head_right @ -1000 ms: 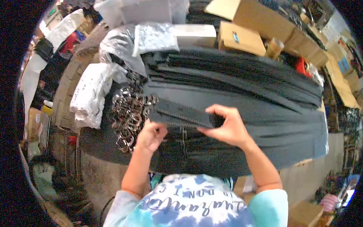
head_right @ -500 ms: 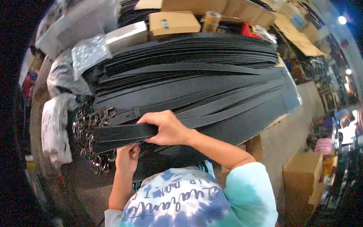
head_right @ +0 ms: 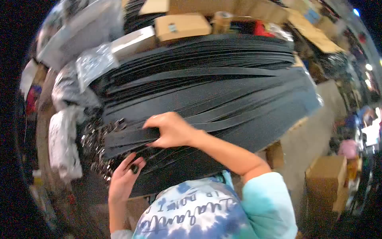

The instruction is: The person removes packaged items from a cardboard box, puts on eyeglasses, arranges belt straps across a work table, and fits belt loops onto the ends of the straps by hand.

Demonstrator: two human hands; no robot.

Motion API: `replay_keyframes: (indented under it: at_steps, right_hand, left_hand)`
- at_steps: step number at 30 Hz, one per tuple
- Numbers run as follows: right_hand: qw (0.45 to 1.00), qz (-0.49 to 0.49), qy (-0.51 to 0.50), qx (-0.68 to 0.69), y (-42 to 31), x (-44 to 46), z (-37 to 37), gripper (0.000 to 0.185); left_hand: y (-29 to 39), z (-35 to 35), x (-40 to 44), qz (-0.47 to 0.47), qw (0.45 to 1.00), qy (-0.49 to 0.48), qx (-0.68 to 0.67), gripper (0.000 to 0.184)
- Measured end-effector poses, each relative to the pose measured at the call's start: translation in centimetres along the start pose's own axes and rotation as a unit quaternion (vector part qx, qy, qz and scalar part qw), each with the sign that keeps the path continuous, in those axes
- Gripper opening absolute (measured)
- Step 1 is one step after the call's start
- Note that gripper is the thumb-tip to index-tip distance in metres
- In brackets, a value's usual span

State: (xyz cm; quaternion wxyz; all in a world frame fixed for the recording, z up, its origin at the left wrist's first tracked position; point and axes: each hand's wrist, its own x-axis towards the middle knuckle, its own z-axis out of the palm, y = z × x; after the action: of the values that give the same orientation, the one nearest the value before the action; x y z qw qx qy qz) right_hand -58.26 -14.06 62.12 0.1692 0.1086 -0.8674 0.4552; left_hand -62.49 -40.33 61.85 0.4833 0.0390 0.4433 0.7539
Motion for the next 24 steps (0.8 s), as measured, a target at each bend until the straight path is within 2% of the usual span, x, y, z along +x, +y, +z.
replay_keyframes:
  at_steps: [1, 3, 5, 9, 12, 15, 19, 23, 24]
  right_hand:
    - [1.0, -0.004, -0.007, 0.001, 0.2, 0.3, 0.0, 0.041]
    - [0.997, 0.052, -0.04, 0.044, -0.1, 0.7, -0.6, 0.046]
    - [0.991, 0.077, -0.04, 0.107, -0.1, 0.8, -0.9, 0.048]
    - [0.987, 0.086, -0.077, 0.11, 0.0, 1.1, -1.3, 0.048]
    - [0.975, 0.16, -0.064, 0.142, -0.6, 0.9, -1.3, 0.04]
    - [0.972, 0.181, -0.054, 0.141, -1.1, 1.2, -1.4, 0.033]
    - [0.978, 0.166, -0.023, 0.126, -2.0, 1.4, -2.0, 0.028]
    - [0.987, 0.139, -0.003, 0.085, -2.5, 1.2, -2.1, 0.026]
    - [0.986, 0.14, 0.001, 0.09, -2.5, 1.1, -2.0, 0.026]
  left_hand:
    - [-0.6, -0.8, 0.1, 0.014, 1.0, 0.006, -0.012, 0.044]
    - [-1.4, -3.1, 0.0, -0.03, 0.992, 0.048, -0.113, 0.037]
    - [-1.6, -3.4, 0.1, -0.001, 0.986, 0.024, -0.163, 0.03]
    - [-0.6, -2.1, 1.2, 0.055, 0.982, 0.04, -0.174, 0.031]
    - [-0.1, -1.9, 1.4, 0.04, 0.979, 0.054, -0.19, 0.034]
    - [-0.2, -2.6, 1.7, 0.051, 0.984, 0.077, -0.151, 0.039]
    - [0.4, -2.6, 2.2, 0.083, 0.976, 0.13, -0.154, 0.045]
    - [0.5, -2.9, 2.8, 0.097, 0.976, 0.119, -0.154, 0.041]
    - [0.3, -3.4, 2.9, 0.108, 0.978, 0.084, -0.157, 0.041]
